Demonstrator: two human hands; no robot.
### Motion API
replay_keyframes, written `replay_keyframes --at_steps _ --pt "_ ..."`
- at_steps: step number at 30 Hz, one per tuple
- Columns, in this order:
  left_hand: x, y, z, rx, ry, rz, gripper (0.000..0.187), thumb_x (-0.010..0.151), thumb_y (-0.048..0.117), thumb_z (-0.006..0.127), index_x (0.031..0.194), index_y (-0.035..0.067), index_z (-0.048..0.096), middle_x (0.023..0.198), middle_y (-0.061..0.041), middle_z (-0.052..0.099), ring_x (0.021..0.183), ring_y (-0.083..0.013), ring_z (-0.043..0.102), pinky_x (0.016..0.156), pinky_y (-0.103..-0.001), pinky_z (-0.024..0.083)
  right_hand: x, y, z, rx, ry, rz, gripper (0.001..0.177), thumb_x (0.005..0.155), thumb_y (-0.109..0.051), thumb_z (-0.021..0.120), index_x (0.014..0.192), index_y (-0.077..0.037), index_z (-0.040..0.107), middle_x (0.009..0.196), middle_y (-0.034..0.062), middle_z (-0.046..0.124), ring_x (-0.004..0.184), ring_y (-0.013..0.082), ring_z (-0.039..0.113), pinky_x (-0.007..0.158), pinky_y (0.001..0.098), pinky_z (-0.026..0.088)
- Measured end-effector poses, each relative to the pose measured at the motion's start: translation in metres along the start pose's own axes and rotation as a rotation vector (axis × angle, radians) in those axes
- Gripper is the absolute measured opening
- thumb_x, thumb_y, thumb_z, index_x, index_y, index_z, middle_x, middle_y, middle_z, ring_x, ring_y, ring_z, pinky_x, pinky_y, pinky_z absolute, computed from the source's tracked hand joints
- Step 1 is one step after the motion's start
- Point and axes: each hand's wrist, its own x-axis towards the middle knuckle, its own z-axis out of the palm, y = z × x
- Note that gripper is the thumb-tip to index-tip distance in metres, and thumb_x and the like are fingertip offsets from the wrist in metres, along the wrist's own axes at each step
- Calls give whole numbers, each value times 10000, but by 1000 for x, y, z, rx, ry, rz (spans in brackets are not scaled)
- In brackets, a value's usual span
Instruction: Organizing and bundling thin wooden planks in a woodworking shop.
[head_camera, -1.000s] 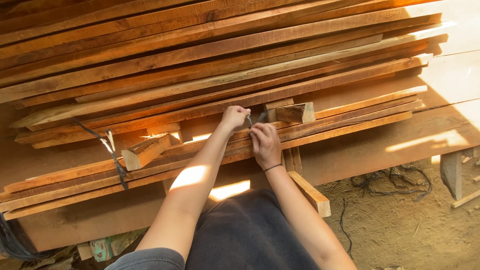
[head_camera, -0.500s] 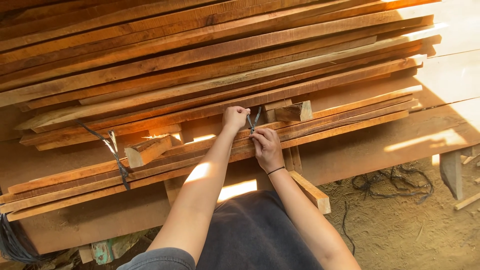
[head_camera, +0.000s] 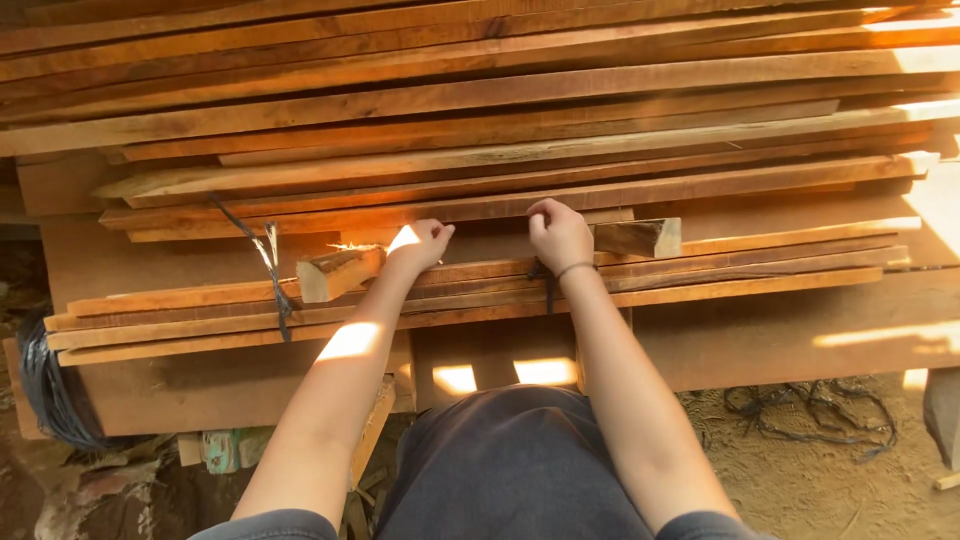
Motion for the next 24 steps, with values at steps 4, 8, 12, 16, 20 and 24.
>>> replay_keyframes --at_steps 4,8,12,16,20,24 --pt "-1 0 -7 124 -162 -84 525 1015 536 426 1142 168 778 1205 -133 752 1242 -316 658 1068 -463 498 25 -24 -13 -436 -390 8 452 998 -526 472 1037 -200 783 990 86 791 1056 311 723 1001 463 455" --pt "-48 43 -43 170 -459 -184 767 1010 563 239 1390 13 616 1478 -210 568 1450 -332 462 1243 -482 319 8 -66 -36 -379 -820 212 987 906 -791 332 1286 51 678 1403 257 617 1402 374 513 1207 490 352" --pt "-43 43 -39 194 -477 -166 782 994 508 216 1428 -41 564 1507 -243 530 1472 -353 426 1257 -500 288 1 -76 -44 -417 -821 227 1010 892 -809 344 1346 43 640 1438 239 598 1421 343 497 1217 465 347" --pt "-101 75 -60 218 -384 -135 763 967 480 206 1385 -10 617 1465 -210 584 1435 -337 486 1226 -506 338 -13 -44 -24 -459 -753 216 1028 873 -857 286 1345 -28 669 1415 191 631 1393 321 531 1161 476 407" --pt "-101 50 -31 238 -199 -65 705 971 395 223 1364 -31 626 1440 -240 601 1415 -376 502 1210 -511 351 -37 -36 -30 -457 -560 146 782 932 -744 339 1222 -154 763 1285 137 717 1297 322 612 1071 472 487" --pt "-119 34 8 252 -24 -44 648 966 420 239 1259 95 718 1317 -139 697 1337 -321 579 1145 -516 409 -61 11 -2 -426 -339 102 560 915 -737 438 1009 -321 800 1081 53 772 1149 316 689 978 443 549"
